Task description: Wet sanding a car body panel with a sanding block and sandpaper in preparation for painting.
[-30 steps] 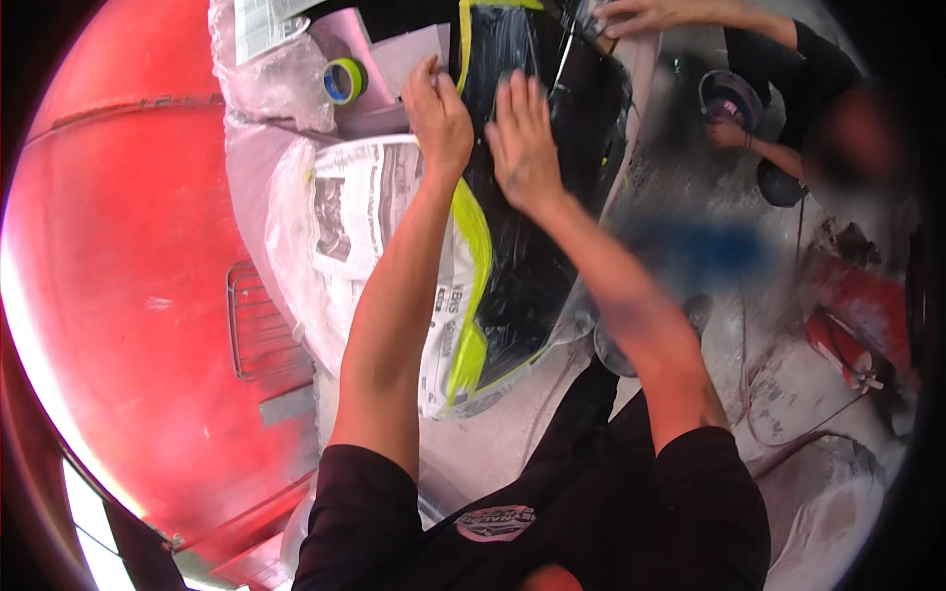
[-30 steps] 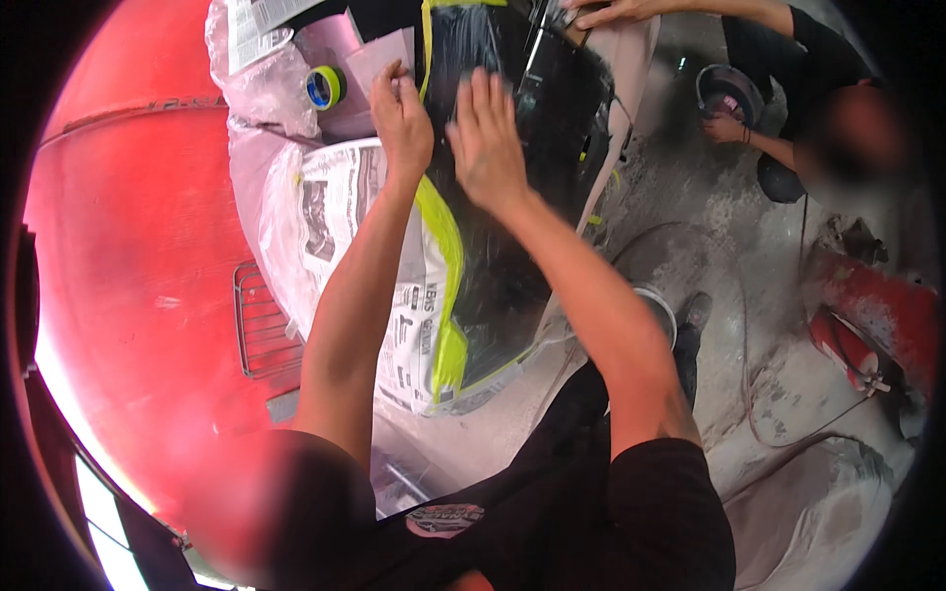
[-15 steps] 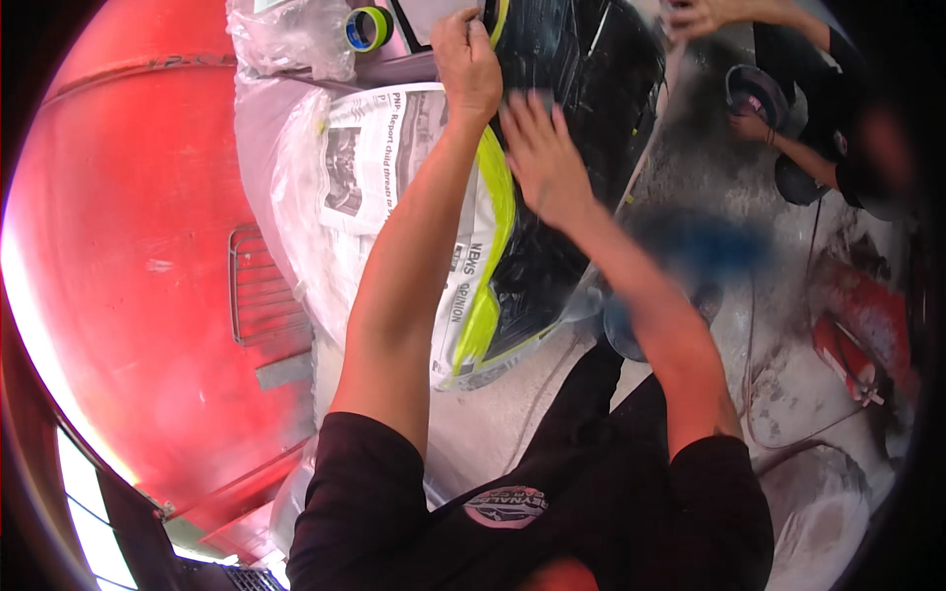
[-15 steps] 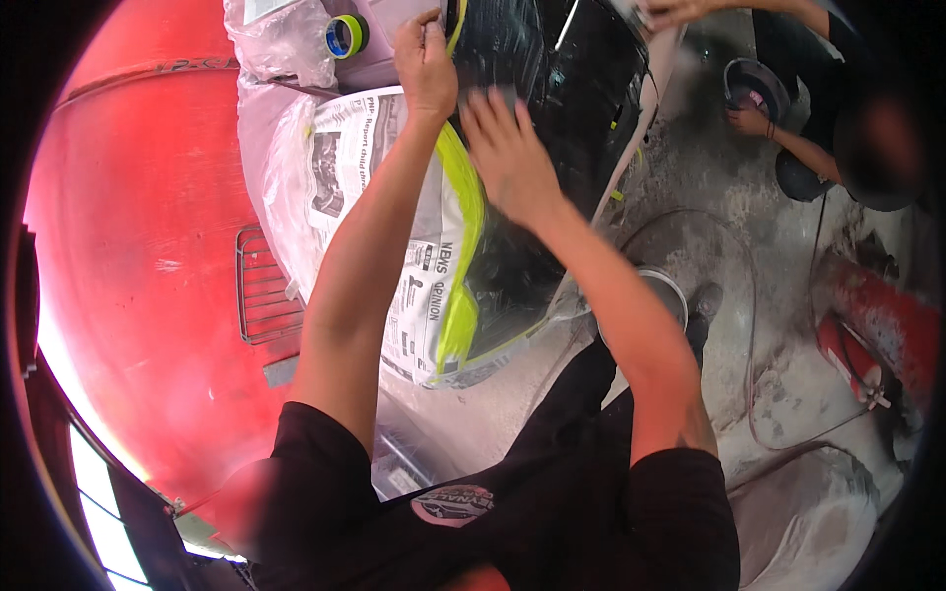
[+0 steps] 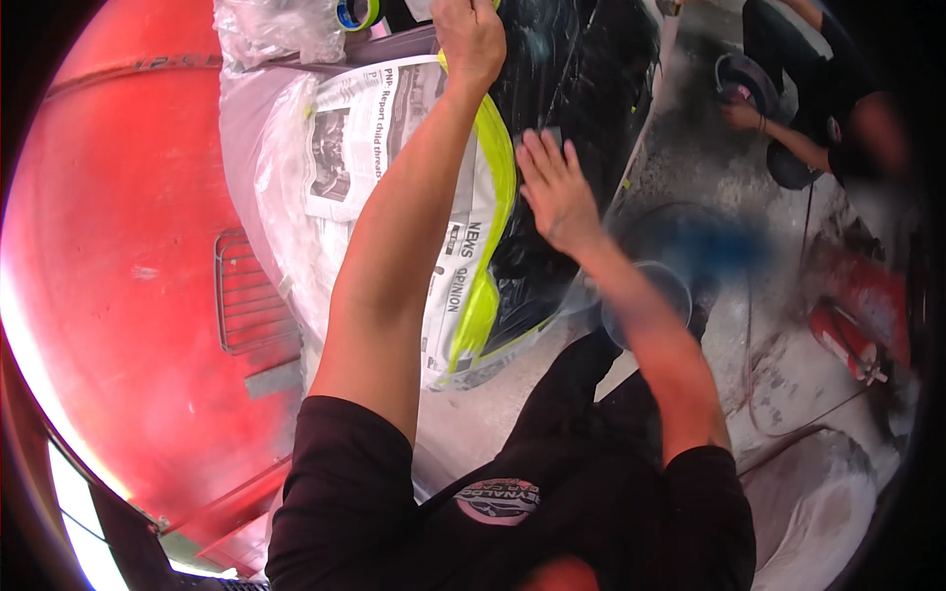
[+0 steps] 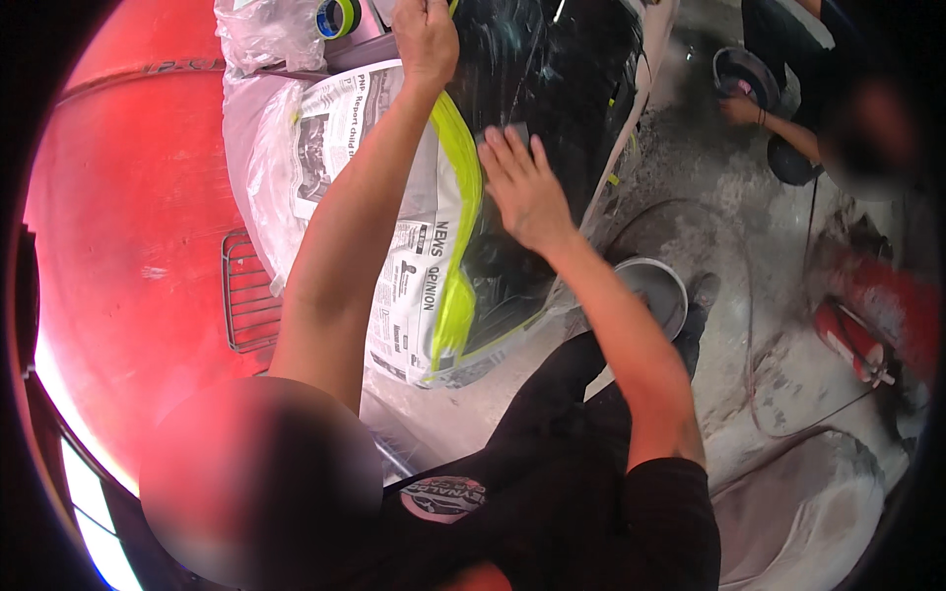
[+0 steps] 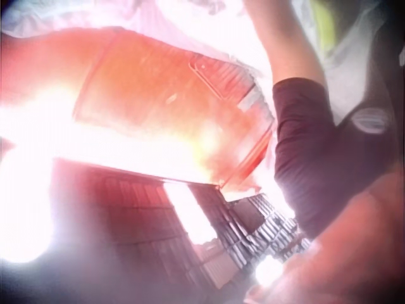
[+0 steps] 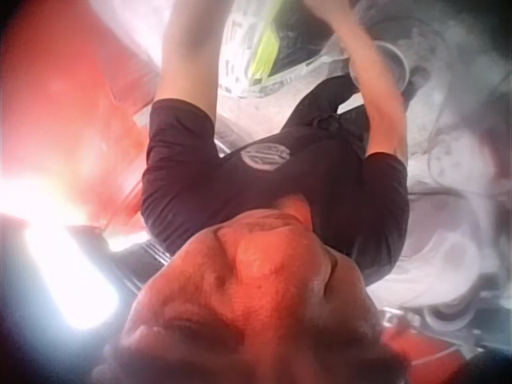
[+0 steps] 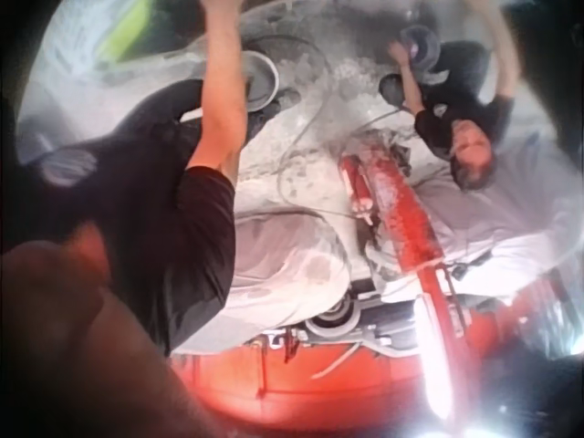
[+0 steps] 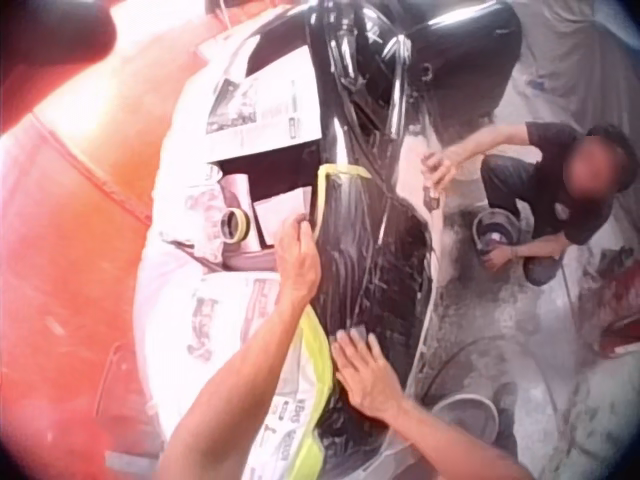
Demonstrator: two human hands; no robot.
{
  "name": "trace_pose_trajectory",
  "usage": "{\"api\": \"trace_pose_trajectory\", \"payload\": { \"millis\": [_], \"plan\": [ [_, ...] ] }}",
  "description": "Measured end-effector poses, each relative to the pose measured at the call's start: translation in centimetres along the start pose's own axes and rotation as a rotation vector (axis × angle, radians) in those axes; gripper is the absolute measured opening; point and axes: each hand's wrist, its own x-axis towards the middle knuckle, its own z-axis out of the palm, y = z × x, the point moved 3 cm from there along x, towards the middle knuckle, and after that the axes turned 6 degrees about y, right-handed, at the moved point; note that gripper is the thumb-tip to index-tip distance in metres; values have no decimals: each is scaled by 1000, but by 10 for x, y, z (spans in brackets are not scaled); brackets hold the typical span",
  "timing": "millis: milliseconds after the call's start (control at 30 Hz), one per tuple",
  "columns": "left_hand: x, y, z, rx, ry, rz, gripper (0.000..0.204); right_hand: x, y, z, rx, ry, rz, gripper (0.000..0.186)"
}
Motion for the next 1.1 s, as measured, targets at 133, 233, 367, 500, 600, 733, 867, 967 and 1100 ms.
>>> {"api": "trace_pose_trajectory", "payload": {
  "millis": [133, 233, 367, 500, 600, 733, 867, 967, 1100],
  "plan": [
    [5, 1, 1, -80, -23, -85, 32, 64, 21, -23, -160, 119, -31, 57],
    [4, -1, -2, -55, -27, -63, 33, 15, -8, 0, -34, 108, 89, 56],
    [-1, 0, 1, -47, -16, -39, 34, -4, -8, -10, -138, -44, -54, 54],
    [-1, 3, -1, -113, 19, -82, 35, 18, 4, -19, -146, 25, -74, 57],
    [6, -5, 1, -93, 10, -80, 35, -24, -20, 6, -30, 13, 93, 61],
    [3, -9, -1, -85, 10, -67, 36, 13, -3, -4, -99, 11, -1, 59],
    [6, 3, 4, -137, 2, -123, 35, 77, 22, -23, -176, 148, 3, 56],
    [4, -4, -4, -122, -17, -108, 34, 29, -3, 0, -2, 104, 81, 58],
    [2, -4, -3, -139, -13, -142, 34, 52, 16, -19, -69, 48, -49, 58]
  ]
}}
